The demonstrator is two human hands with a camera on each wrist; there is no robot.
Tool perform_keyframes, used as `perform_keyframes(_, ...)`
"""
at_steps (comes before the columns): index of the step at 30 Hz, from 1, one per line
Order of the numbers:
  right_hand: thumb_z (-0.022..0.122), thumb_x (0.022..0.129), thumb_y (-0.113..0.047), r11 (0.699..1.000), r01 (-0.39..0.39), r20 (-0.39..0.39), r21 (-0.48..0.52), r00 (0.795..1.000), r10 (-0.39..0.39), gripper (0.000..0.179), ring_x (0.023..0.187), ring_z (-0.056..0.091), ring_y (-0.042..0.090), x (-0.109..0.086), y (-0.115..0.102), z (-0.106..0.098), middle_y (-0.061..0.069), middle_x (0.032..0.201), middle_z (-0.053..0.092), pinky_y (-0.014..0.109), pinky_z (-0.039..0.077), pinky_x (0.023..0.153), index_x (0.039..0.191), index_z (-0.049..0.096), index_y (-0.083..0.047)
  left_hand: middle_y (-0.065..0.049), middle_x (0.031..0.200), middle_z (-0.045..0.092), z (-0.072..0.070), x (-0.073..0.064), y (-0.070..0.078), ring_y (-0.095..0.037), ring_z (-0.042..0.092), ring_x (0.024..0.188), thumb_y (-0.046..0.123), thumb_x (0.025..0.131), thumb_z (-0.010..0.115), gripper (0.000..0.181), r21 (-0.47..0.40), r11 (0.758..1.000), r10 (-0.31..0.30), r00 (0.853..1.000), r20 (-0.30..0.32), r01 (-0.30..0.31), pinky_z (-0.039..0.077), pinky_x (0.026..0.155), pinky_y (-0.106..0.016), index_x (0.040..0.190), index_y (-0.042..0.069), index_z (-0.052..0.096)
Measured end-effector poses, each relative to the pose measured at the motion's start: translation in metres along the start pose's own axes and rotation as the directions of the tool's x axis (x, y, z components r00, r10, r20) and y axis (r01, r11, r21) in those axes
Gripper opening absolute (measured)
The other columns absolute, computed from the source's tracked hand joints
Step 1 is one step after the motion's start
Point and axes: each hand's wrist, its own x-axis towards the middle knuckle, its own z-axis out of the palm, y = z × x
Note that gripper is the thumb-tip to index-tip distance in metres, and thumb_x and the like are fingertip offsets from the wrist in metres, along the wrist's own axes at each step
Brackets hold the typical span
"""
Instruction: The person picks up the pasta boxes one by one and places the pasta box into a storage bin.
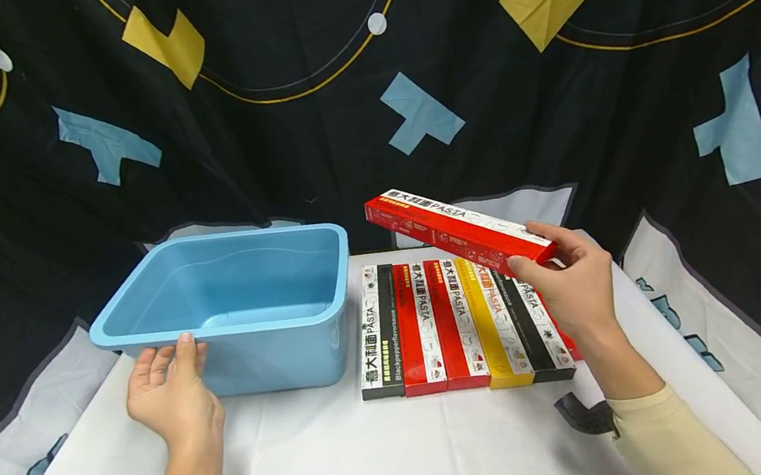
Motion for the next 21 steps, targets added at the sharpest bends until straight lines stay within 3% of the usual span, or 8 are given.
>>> perform_keyframes(5, 0.076, 0.087, -0.028, 0.993, 0.080, 0.103, 0.082, 0.991, -0.088, 0.048, 0.106, 0.056, 0.024, 0.001, -0.015, 0.027, 0.001, 0.128, 0.060, 0.025, 0.059, 0.077, 0.132, 0.062, -0.020, -0.019, 0.095, 0.055, -0.001, 0.002, 0.000, -0.020, 0.066, 0.081, 0.001, 0.077, 0.081, 0.040, -0.022, 0.999, -0.023, 1.000, 0.007, 0.023, 0.060, 0.077, -0.031, 0.107, -0.004, 0.054)
perform_keyframes(10, 0.077, 0.086, -0.027, 0.988, 0.082, 0.206, 0.134, 0.972, -0.109, 0.050, 0.104, 0.058, 0.026, 0.007, -0.029, 0.053, 0.004, 0.128, 0.060, 0.027, 0.060, 0.076, 0.132, 0.061, -0.018, -0.018, 0.094, 0.055, 0.000, 0.002, -0.001, -0.018, 0.065, 0.077, -0.001, 0.078, 0.080, 0.039, -0.052, 0.998, -0.039, 0.999, 0.008, 0.039, 0.060, 0.076, -0.030, 0.106, -0.005, 0.054)
perform_keyframes(16, 0.078, 0.085, -0.029, 0.983, 0.038, 0.356, 0.180, 0.929, -0.102, 0.053, 0.108, 0.058, 0.025, 0.015, -0.037, 0.086, 0.004, 0.126, 0.059, 0.032, 0.060, 0.075, 0.133, 0.060, -0.017, -0.019, 0.098, 0.057, 0.000, 0.001, -0.004, -0.020, 0.066, 0.081, 0.000, 0.080, 0.079, 0.040, -0.044, 0.999, -0.021, 1.000, 0.018, 0.022, 0.060, 0.079, -0.031, 0.111, -0.004, 0.054)
perform_keyframes(21, 0.079, 0.083, -0.032, 0.988, 0.030, 0.439, 0.149, 0.894, -0.093, 0.053, 0.110, 0.056, 0.022, 0.021, -0.043, 0.119, -0.001, 0.126, 0.058, 0.038, 0.060, 0.078, 0.131, 0.061, -0.021, -0.019, 0.101, 0.057, -0.001, 0.001, -0.004, -0.021, 0.066, 0.085, 0.003, 0.079, 0.080, 0.043, -0.038, 0.999, -0.014, 1.000, 0.024, 0.015, 0.059, 0.081, -0.032, 0.113, -0.004, 0.054)
